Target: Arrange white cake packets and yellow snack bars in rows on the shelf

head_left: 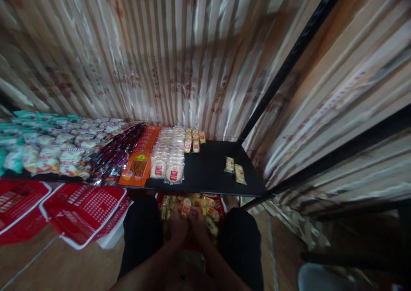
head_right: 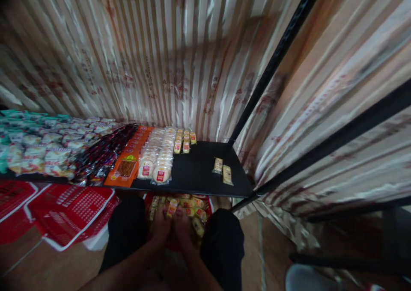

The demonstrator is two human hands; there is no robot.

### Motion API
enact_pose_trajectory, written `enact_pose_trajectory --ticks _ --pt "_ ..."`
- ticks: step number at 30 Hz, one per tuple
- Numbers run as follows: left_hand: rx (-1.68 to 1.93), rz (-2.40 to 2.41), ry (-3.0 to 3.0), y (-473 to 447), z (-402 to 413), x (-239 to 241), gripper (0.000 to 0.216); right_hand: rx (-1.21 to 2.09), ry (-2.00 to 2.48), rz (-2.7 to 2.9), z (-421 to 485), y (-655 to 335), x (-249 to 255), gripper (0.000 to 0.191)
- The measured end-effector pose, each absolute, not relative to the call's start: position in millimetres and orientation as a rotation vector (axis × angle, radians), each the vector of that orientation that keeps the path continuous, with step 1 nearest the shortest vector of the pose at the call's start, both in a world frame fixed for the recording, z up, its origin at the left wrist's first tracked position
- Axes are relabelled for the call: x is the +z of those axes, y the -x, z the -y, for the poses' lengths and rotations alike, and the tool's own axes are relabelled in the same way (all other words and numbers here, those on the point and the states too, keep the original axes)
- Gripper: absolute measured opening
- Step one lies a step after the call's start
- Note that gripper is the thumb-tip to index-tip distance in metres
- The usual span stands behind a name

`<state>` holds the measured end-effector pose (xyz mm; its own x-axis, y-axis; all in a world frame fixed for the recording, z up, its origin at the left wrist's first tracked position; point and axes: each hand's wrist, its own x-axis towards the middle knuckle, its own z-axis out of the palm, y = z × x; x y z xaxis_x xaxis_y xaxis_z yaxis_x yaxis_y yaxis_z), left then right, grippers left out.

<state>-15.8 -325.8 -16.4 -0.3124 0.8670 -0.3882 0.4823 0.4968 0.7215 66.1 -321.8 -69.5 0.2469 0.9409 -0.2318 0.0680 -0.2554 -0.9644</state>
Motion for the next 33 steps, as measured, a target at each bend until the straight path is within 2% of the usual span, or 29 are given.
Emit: enact_pose_trajectory --ticks 8,12,20,33 --pt "0.967 -1.801 -1.181 -1.2 329.7 2.6 0.023 0.923 1.503 0.982 328.1 -75.3 -26.7 0.024" --pt "1.113 -1.785 -1.266 -4.6 319.1 15.7 0.03 0.853 1.466 1.035 313.5 -79.4 -2.5 0.021" --pt "0.978 -1.893 -1.364 -12.5 278.0 46.9 0.037 0.843 1.443 1.089 262.6 -93.1 18.2 0.032" --pt "0.988 -1.928 -1.202 -37.5 213.3 55.2 0.035 0.811 1.513 1.128 187.0 -102.7 0.3 0.037"
